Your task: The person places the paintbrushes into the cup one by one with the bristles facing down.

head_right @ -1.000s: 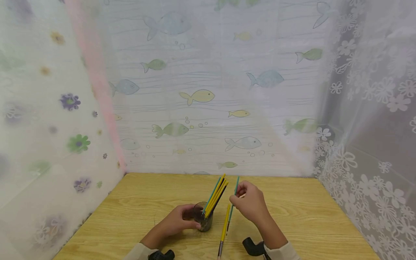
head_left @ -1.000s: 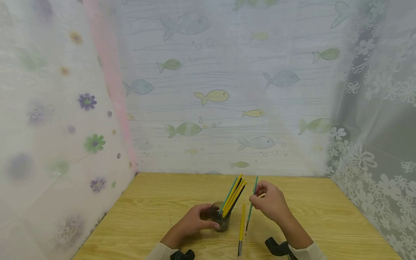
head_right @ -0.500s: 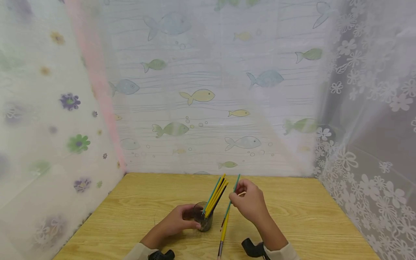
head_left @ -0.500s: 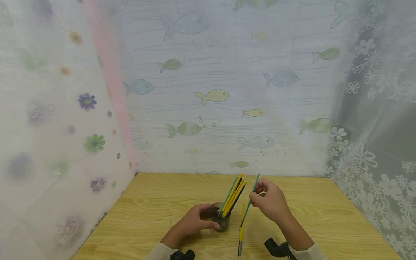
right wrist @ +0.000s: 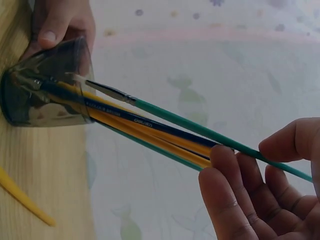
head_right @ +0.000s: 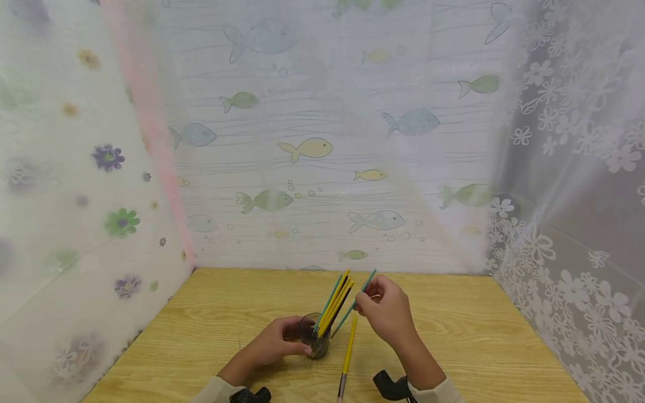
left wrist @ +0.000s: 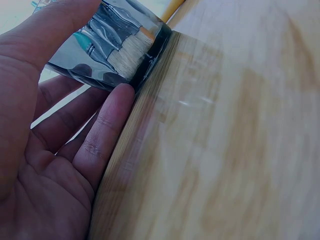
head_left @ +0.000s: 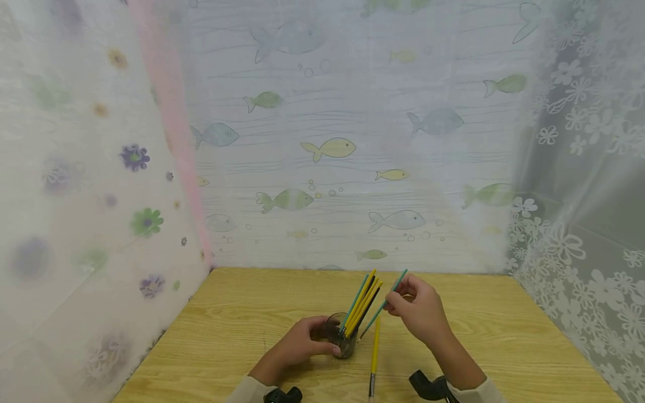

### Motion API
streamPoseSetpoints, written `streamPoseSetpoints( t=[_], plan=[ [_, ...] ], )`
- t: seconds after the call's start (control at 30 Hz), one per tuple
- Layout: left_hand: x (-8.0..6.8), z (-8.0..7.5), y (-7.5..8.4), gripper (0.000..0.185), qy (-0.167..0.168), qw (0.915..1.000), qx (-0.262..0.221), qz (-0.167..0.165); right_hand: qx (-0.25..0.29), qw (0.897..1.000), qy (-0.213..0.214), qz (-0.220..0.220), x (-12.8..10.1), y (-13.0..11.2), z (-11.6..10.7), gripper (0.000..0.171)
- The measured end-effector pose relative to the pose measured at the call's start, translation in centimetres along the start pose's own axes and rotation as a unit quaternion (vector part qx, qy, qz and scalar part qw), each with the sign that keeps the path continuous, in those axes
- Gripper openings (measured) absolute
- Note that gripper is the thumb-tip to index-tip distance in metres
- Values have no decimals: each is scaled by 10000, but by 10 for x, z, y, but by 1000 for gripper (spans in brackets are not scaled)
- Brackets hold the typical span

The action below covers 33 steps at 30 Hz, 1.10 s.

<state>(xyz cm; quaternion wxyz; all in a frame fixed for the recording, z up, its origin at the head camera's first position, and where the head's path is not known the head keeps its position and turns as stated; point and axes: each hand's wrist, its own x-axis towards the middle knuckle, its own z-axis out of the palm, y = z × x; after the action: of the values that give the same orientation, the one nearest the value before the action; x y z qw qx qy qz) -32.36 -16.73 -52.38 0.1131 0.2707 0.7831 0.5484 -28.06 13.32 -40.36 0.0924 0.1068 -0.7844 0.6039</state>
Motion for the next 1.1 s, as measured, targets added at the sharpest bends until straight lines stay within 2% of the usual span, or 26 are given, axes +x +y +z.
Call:
streamPoseSetpoints(
  t=[0.53, 1.1],
  plan=[
    [0, -2, 14, 47, 0, 9999, 78, -70, 345, 9991, 117, -197, 0, -7, -6, 18],
    [1, -3, 32, 47, -5, 9998, 181, -122, 222, 9996, -122, -147, 1, 0, 3, 18]
  ],
)
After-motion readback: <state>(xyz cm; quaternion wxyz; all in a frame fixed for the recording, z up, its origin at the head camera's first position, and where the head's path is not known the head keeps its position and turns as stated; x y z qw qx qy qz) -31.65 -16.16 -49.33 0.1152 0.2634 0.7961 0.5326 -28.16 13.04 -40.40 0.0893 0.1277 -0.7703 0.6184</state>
